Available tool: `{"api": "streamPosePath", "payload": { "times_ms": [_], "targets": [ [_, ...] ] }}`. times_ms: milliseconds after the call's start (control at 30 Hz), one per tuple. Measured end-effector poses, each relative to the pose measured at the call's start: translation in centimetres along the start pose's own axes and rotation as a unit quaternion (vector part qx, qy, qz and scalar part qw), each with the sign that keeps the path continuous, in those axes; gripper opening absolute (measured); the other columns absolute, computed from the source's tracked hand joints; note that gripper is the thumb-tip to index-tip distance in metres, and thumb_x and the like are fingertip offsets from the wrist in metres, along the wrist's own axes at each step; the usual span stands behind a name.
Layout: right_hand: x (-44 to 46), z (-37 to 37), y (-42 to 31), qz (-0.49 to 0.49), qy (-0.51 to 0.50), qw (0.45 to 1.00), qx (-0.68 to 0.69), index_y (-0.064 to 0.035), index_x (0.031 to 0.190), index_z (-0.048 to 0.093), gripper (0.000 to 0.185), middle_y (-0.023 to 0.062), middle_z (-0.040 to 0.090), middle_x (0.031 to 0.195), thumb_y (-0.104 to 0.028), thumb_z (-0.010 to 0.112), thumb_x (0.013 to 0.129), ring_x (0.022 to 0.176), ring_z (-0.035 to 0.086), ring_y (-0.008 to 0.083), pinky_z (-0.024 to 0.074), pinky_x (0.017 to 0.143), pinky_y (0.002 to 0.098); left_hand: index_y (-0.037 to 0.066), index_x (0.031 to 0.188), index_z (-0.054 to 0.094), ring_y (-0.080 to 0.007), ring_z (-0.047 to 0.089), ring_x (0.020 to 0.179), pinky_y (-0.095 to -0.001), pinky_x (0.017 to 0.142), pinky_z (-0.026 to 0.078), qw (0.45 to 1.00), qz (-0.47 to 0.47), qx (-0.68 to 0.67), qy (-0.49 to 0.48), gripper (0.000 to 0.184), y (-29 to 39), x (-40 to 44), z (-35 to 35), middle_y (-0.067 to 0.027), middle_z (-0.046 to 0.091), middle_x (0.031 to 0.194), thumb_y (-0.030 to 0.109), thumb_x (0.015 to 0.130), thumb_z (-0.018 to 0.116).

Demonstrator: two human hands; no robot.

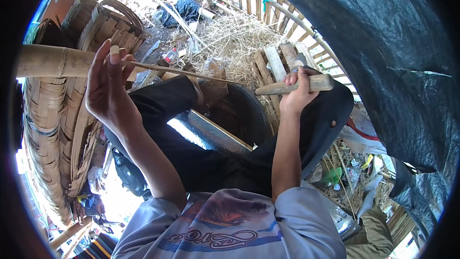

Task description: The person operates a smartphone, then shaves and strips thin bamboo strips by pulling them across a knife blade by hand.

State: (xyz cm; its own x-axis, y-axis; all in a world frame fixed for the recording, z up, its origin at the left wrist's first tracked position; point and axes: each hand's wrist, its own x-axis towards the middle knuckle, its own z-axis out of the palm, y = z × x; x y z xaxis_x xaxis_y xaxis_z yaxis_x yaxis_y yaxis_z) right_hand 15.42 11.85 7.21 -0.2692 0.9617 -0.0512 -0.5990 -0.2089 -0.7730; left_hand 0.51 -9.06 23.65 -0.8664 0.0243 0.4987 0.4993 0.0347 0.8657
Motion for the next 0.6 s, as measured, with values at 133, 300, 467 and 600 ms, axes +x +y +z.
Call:
{"api": "streamPosePath", "payload": {
  "times_ms": [133,300,467,600],
  "targets": [
    [-0.9,0.4,1.1,0.001,-0.04,0.999,-0.032,-0.0063,0.082,0.048,0.006,0.001,0.04,0.058,-0.005,0.055,0.082,0.054,0.041,0.0123,0.0368,0.052,0.0295,-0.003,0.112,0.057,-0.0158,0.065,0.078,-0.0253,0.066,0.057,0.998,0.064,-0.019,0.012,0.029,0.2,0.4,-1.5,-0.0131,0.066,0.089,0.011,0.087,0.059],
    [-0.8,0.8,1.8,0.017,-0.055,0.998,-0.027,-0.0068,0.082,0.048,0.007,0.0008,0.041,0.058,-0.004,0.054,0.082,0.053,0.041,0.0123,0.0364,0.052,0.028,-0.002,0.115,0.051,-0.0156,0.064,0.073,-0.0305,0.071,0.058,0.983,0.101,-0.153,0.012,0.027,1.2,1.9,-2.6,-0.0133,0.063,0.096,0.013,0.092,0.05],
    [-1.1,1.1,2.5,0.037,-0.056,0.997,-0.026,-0.0069,0.082,0.047,0.008,0.001,0.041,0.058,-0.003,0.054,0.082,0.053,0.041,0.0123,0.0369,0.052,0.0282,0.002,0.107,0.054,-0.012,0.062,0.071,-0.024,0.061,0.056,0.958,0.19,-0.215,-0.021,0.02,3.3,3.7,-4.5,-0.0102,0.062,0.095,0.016,0.093,0.049],
    [-1.4,1.8,2.9,0.047,-0.059,0.997,-0.031,-0.0073,0.08,0.046,0.01,0.0013,0.041,0.057,-0.003,0.055,0.081,0.052,0.041,0.0126,0.037,0.052,0.0285,0.009,0.093,0.054,-0.0057,0.05,0.065,-0.0145,0.047,0.038,0.944,0.249,-0.214,-0.035,0.009,7.2,5.0,-5.0,-0.0026,0.058,0.09,0.015,0.094,0.048]
  ]
}}
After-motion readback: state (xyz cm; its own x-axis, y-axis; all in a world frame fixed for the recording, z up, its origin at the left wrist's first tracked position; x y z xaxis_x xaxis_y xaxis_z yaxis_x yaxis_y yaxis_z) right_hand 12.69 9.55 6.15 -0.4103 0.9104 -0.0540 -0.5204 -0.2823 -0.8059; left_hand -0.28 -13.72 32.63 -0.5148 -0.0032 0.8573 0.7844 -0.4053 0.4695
